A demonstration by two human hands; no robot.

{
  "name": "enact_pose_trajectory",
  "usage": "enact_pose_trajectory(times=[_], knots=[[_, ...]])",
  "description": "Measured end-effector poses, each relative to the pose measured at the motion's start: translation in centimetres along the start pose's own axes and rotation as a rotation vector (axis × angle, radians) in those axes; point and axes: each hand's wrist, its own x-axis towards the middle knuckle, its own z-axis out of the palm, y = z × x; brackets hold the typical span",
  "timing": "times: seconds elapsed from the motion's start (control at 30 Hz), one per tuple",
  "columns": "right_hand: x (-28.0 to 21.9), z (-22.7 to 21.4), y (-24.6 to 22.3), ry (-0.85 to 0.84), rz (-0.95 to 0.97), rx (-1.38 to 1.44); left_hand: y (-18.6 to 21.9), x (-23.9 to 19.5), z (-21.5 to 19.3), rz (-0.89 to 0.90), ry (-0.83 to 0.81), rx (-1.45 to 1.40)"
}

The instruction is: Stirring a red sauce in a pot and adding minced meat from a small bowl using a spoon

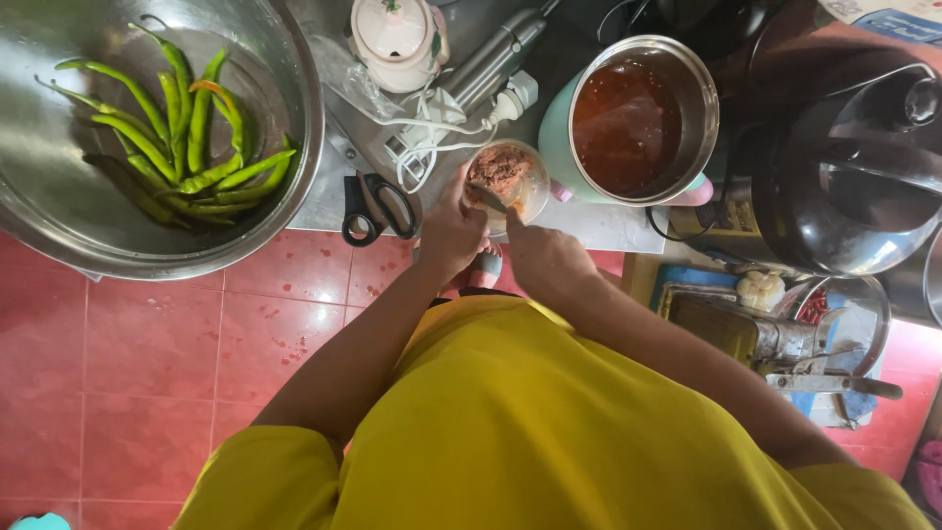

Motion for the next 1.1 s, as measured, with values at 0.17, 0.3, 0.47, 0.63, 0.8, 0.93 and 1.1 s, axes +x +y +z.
enact_pose_trajectory(times=[0.17, 0.3, 0.47, 0.63, 0.8, 0.93, 1.1], knots=[[0.3, 0.2, 4.2, 0.162, -0.253, -0.008, 1.7, -1.0, -0.9, 0.011, -0.077, 0.064], [-0.4, -4.4, 4.9, -0.088, -0.088, 0.519, 1.6, -0.8, -1.3, 0.021, -0.145, 0.103], [-1.3, -6.2, 5.6, -0.284, 0.187, 0.534, 0.8, -0.6, -0.8, -0.008, -0.116, 0.038], [-0.8, -1.0, 7.1, -0.162, 0.388, 0.747, 0.8, -2.2, 0.3, 0.015, -0.111, -0.028], [0.5, -0.3, 7.4, -0.17, 0.224, 0.547, 1.4, -1.2, 0.2, 0.009, 0.096, 0.312], [1.6, -0.1, 7.8, -0.173, 0.121, 0.424, -0.8, 1.5, -0.1, 0.043, 0.071, 0.283], [2.5, 0.1, 8.4, -0.177, -0.092, 0.171, 1.6, -1.2, -1.2, -0.067, 0.017, 0.163]])
